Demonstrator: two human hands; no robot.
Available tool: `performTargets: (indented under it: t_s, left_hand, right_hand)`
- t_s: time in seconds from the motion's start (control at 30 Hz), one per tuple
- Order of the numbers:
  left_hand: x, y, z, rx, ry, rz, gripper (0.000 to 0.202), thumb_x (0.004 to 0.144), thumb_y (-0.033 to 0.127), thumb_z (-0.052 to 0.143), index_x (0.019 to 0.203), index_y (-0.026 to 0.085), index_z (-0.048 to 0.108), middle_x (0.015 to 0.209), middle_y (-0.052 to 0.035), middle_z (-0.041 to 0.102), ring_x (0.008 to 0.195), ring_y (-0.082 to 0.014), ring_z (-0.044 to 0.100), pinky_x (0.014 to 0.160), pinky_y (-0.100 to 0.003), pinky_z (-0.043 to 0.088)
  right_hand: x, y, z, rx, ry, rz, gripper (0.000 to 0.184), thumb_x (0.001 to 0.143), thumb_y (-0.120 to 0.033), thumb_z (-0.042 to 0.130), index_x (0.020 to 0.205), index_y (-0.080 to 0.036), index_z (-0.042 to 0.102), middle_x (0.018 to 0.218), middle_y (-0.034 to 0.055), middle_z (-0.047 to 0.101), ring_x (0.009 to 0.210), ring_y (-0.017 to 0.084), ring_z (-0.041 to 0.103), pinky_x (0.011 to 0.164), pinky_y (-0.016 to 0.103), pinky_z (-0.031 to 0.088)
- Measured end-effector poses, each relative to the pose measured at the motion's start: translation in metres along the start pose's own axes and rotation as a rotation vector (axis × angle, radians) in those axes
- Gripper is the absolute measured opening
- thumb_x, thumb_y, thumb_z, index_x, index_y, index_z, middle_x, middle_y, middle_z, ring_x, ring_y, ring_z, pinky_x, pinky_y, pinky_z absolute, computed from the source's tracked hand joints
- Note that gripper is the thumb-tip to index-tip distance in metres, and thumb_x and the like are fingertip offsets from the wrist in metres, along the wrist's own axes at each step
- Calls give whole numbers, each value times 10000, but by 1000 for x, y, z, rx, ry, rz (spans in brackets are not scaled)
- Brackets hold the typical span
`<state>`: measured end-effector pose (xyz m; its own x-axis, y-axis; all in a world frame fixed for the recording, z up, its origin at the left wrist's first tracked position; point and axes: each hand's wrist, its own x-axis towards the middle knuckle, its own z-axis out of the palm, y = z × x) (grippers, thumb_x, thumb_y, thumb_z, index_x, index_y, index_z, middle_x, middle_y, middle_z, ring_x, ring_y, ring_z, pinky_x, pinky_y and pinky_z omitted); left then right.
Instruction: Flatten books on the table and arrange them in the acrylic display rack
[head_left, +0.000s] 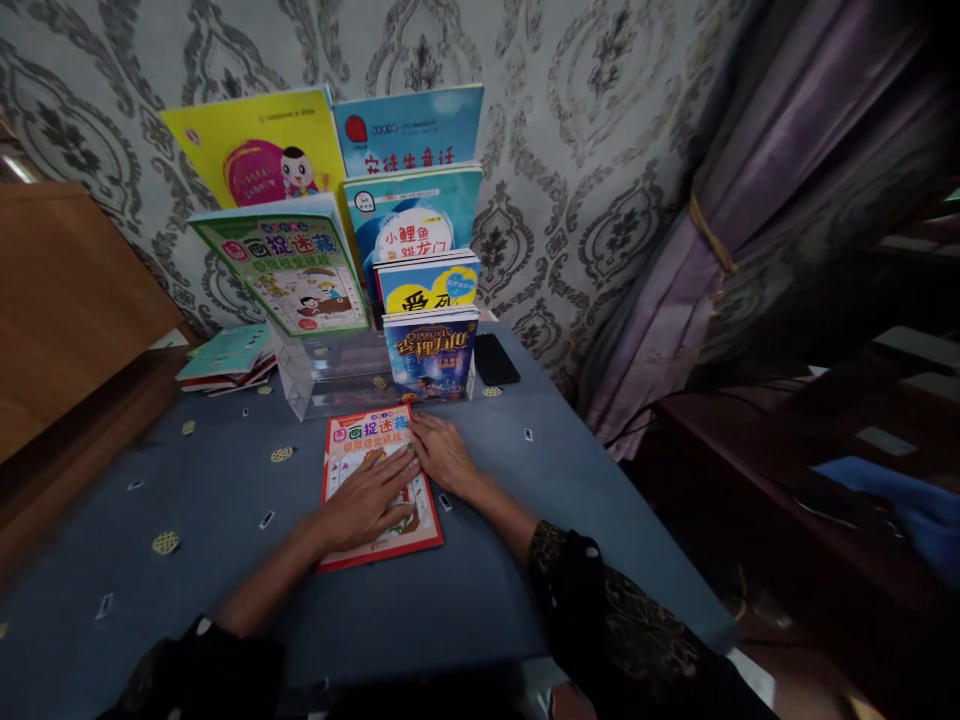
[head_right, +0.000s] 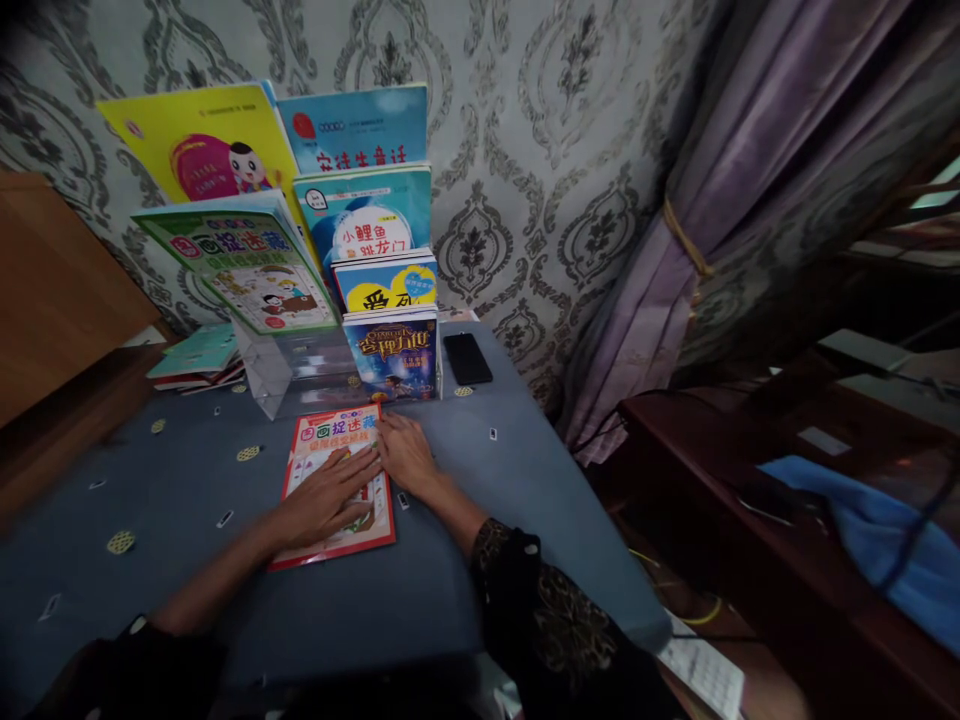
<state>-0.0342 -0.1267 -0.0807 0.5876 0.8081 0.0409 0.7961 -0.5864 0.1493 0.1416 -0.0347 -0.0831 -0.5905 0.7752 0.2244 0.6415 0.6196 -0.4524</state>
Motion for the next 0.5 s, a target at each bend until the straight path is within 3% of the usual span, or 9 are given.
performTargets:
  t_s: [0.2, 0.4, 0.5]
  left_hand:
    - [-20, 4, 9, 38, 33, -59, 602, 1035, 509, 297, 1569, 247, 205, 1609, -70, 293, 1503, -212, 220, 1231, -467, 165]
    - [-39, 17, 39, 144, 207, -343, 630, 1035, 503, 272, 1554, 146, 256, 1591, -143, 321, 1499, -263, 230, 1206, -488, 240]
    - [-46, 29, 43, 166, 223, -387, 624, 1039, 481, 260, 1560, 139, 236, 1593, -151, 314, 1499, -280, 225, 1200, -502, 245]
  right_hand:
    - [-1, -1, 1, -38, -6, -2, 377, 987, -184, 444, 1318, -90, 598, 1402, 174, 580, 1337, 260, 496, 1103, 406, 368]
    - [-1, 0, 3, -55, 29, -24, 364, 985, -199, 452, 1305, -123, 608, 1377, 152, 606, 1321, 248, 512, 1090, 397, 380]
    - [-1, 0, 3, -65, 29, -28, 360, 986, -198, 446, 1295, -122, 613, 1372, 151, 609, 1315, 250, 518, 1087, 398, 383]
